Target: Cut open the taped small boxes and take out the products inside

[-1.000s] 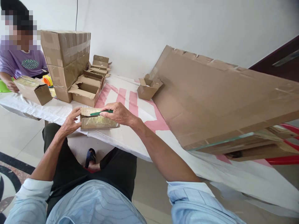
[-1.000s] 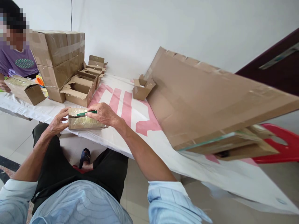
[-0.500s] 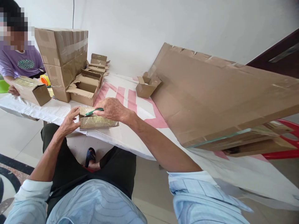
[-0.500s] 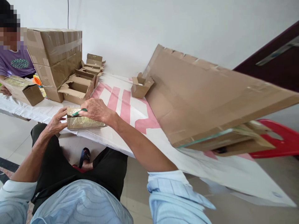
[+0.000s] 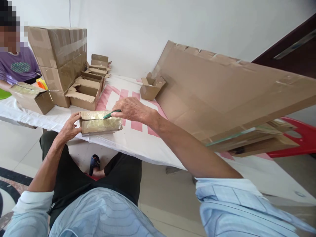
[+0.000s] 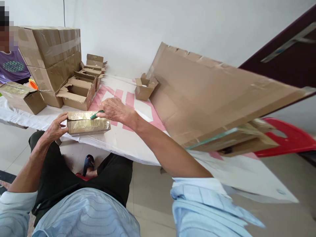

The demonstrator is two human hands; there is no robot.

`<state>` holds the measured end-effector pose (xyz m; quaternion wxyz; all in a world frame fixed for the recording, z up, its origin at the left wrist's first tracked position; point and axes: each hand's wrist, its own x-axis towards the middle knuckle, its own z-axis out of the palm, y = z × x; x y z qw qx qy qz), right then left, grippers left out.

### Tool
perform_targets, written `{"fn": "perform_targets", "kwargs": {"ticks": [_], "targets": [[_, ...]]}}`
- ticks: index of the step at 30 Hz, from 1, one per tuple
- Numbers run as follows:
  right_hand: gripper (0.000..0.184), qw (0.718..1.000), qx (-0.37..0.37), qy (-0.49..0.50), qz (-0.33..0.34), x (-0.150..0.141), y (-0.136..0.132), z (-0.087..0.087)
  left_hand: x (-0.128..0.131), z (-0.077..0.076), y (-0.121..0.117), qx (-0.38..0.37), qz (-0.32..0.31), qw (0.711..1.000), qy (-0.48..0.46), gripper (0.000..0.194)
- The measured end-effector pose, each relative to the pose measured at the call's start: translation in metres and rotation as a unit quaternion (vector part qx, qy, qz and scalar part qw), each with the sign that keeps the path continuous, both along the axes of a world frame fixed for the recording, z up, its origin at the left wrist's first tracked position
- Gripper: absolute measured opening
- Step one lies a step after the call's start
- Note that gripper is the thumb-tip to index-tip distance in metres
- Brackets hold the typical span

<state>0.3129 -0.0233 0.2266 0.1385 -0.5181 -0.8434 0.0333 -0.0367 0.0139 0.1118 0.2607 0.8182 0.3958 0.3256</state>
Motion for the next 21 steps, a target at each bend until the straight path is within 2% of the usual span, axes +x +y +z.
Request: {"fn": "perform_targets", "kwargs": {"ticks": [5, 13, 21], "targets": [[0.045, 1.0, 0.006, -0.017, -0.018, 0.03, -0.006, -0.004, 0.001, 0.0, 0.002, 0.005, -0.002, 1.0, 0.0, 0.077], [0.028, 0.997, 0.014, -0.067, -0.039, 0.061, -0.016, -0.013, 0.006, -0.005, 0.011, 0.0, -0.005, 1.0, 0.005, 0.077], [0.029, 0.994, 0.054, -0.083, -0.054, 0.054, -0.02, -0.024, 0.019, 0.002, 0.018, 0.008, -0.036, 0.999, -0.007, 0.076]]}}
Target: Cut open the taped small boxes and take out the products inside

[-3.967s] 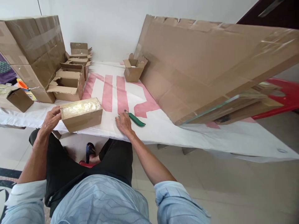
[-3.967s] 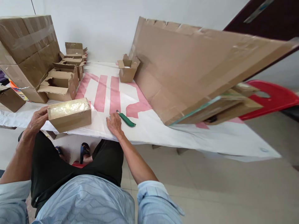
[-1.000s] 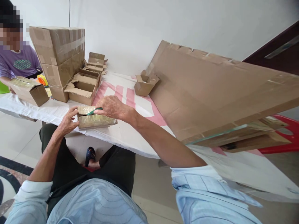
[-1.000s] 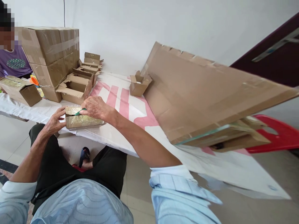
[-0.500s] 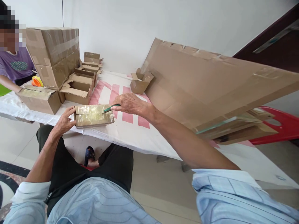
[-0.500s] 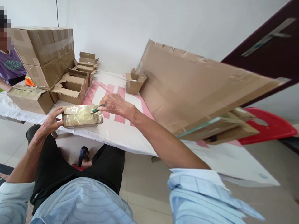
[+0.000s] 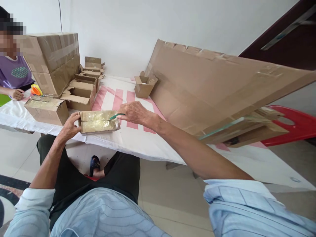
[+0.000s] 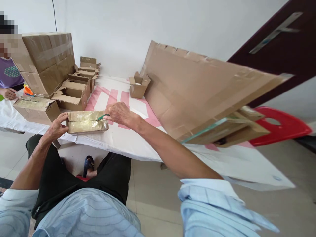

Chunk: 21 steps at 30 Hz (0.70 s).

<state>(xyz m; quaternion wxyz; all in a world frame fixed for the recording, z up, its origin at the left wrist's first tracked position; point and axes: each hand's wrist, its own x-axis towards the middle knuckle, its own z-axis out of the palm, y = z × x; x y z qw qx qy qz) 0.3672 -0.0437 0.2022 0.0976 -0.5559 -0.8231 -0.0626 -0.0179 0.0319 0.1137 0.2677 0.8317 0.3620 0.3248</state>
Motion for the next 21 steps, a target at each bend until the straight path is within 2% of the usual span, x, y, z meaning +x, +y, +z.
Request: {"fn": "perform_targets", "kwargs": {"ticks": [7, 16, 21], "targets": [[0.03, 1.0, 0.003, 0.027, 0.002, 0.022, -0.011, -0.009, 0.008, 0.001, 0.0, 0.005, -0.018, 1.0, -0.011, 0.072], [0.03, 0.999, 0.014, 0.033, 0.013, 0.029, -0.018, -0.017, 0.01, 0.004, 0.003, 0.012, -0.024, 1.0, 0.0, 0.071], [0.026, 0.999, 0.018, 0.047, 0.009, 0.026, -0.022, -0.031, 0.004, -0.001, 0.009, 0.01, -0.009, 1.0, 0.006, 0.073]]}}
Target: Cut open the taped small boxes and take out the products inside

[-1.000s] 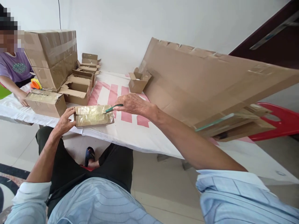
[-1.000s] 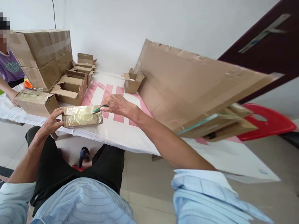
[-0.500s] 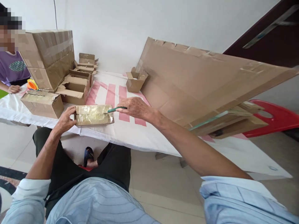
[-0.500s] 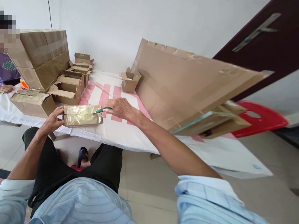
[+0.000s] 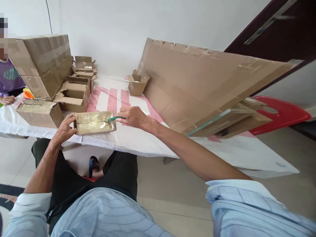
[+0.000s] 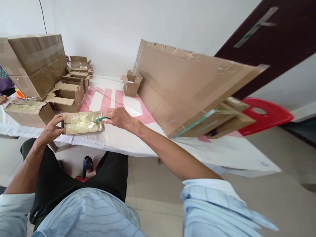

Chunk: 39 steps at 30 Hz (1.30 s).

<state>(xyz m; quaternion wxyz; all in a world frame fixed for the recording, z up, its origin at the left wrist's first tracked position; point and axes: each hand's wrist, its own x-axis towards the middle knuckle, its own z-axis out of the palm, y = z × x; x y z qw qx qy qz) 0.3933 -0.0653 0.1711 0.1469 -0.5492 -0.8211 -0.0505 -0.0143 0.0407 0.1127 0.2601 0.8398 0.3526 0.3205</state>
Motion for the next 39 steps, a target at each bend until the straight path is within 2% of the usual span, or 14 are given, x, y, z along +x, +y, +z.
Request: {"fn": "perform_targets", "kwargs": {"ticks": [6, 10, 13, 16, 20, 24, 27, 30, 33, 36, 39], "targets": [[0.032, 1.0, 0.006, 0.002, 0.004, 0.027, -0.015, -0.006, -0.004, -0.004, 0.0, -0.007, -0.006, 1.0, 0.004, 0.071], [0.036, 0.998, 0.031, -0.001, -0.052, 0.055, -0.03, -0.002, -0.005, -0.002, 0.003, -0.001, 0.001, 1.0, 0.0, 0.069], [0.033, 0.993, 0.06, 0.051, -0.091, 0.076, -0.038, -0.009, -0.013, 0.0, 0.004, 0.005, 0.023, 1.0, 0.003, 0.064], [0.035, 0.975, 0.097, 0.162, -0.114, 0.087, -0.041, -0.038, -0.021, 0.001, 0.001, 0.001, 0.029, 1.0, 0.01, 0.059], [0.038, 0.943, 0.085, 0.269, -0.177, 0.079, -0.038, -0.105, -0.023, 0.003, -0.001, -0.024, -0.004, 1.0, 0.001, 0.062], [0.039, 0.934, 0.037, 0.26, -0.242, 0.06, -0.039, -0.167, -0.022, 0.003, 0.004, -0.04, -0.022, 0.999, -0.011, 0.074], [0.04, 0.931, 0.012, 0.227, -0.285, 0.051, -0.041, -0.196, -0.023, 0.004, 0.008, -0.04, -0.029, 0.999, -0.01, 0.086], [0.043, 0.934, -0.002, 0.188, -0.305, 0.05, -0.041, -0.212, -0.024, 0.004, 0.012, -0.035, -0.03, 0.999, -0.008, 0.099], [0.043, 0.938, 0.004, 0.16, -0.308, 0.053, -0.04, -0.22, -0.025, 0.005, 0.015, -0.048, -0.015, 0.999, 0.003, 0.111], [0.039, 0.941, 0.016, 0.155, -0.301, 0.055, -0.038, -0.221, -0.024, 0.003, 0.02, -0.055, -0.004, 0.998, 0.006, 0.119], [0.033, 0.939, 0.051, 0.187, -0.284, 0.049, -0.031, -0.212, -0.022, 0.002, 0.025, -0.04, -0.004, 0.999, 0.005, 0.127]]}}
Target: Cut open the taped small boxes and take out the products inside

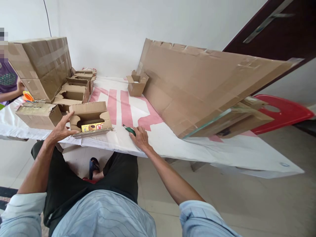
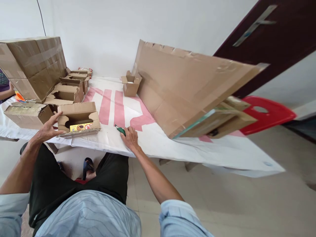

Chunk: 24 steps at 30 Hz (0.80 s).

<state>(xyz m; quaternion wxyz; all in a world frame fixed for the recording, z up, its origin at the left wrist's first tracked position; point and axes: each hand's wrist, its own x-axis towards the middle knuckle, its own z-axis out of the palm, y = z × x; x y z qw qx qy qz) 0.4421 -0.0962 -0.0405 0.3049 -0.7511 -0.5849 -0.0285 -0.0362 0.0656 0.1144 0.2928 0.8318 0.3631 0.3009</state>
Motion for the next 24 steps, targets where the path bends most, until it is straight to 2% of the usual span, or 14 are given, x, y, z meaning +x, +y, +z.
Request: {"fn": "perform_targets", "kwargs": {"ticks": [3, 5, 8, 11, 14, 19, 21, 24], "targets": [[0.039, 0.992, 0.073, 0.092, 0.039, -0.02, 0.013, 0.021, 0.004, 0.0, 0.002, -0.007, 0.016, 1.0, 0.013, 0.138], [0.052, 0.972, 0.106, 0.189, 0.09, -0.041, 0.022, 0.039, 0.007, 0.001, 0.002, -0.02, 0.024, 0.999, 0.019, 0.144], [0.063, 0.936, 0.114, 0.289, 0.167, -0.077, 0.031, 0.065, 0.013, 0.003, 0.001, -0.026, 0.026, 0.999, 0.027, 0.145], [0.06, 0.923, 0.106, 0.305, 0.211, -0.106, 0.033, 0.082, 0.02, 0.006, 0.002, -0.02, 0.028, 0.999, 0.04, 0.143], [0.055, 0.927, 0.101, 0.291, 0.215, -0.12, 0.027, 0.089, 0.026, 0.01, 0.001, -0.015, 0.037, 0.998, 0.052, 0.139], [0.05, 0.933, 0.11, 0.275, 0.207, -0.121, 0.014, 0.088, 0.041, 0.017, -0.01, -0.007, 0.068, 0.994, 0.089, 0.129], [0.05, 0.937, 0.114, 0.264, 0.197, -0.119, 0.014, 0.088, 0.05, 0.019, -0.015, -0.014, 0.086, 0.989, 0.118, 0.119], [0.052, 0.941, 0.105, 0.263, 0.186, -0.115, 0.019, 0.091, 0.063, 0.024, -0.016, -0.033, 0.12, 0.98, 0.157, 0.092]]}}
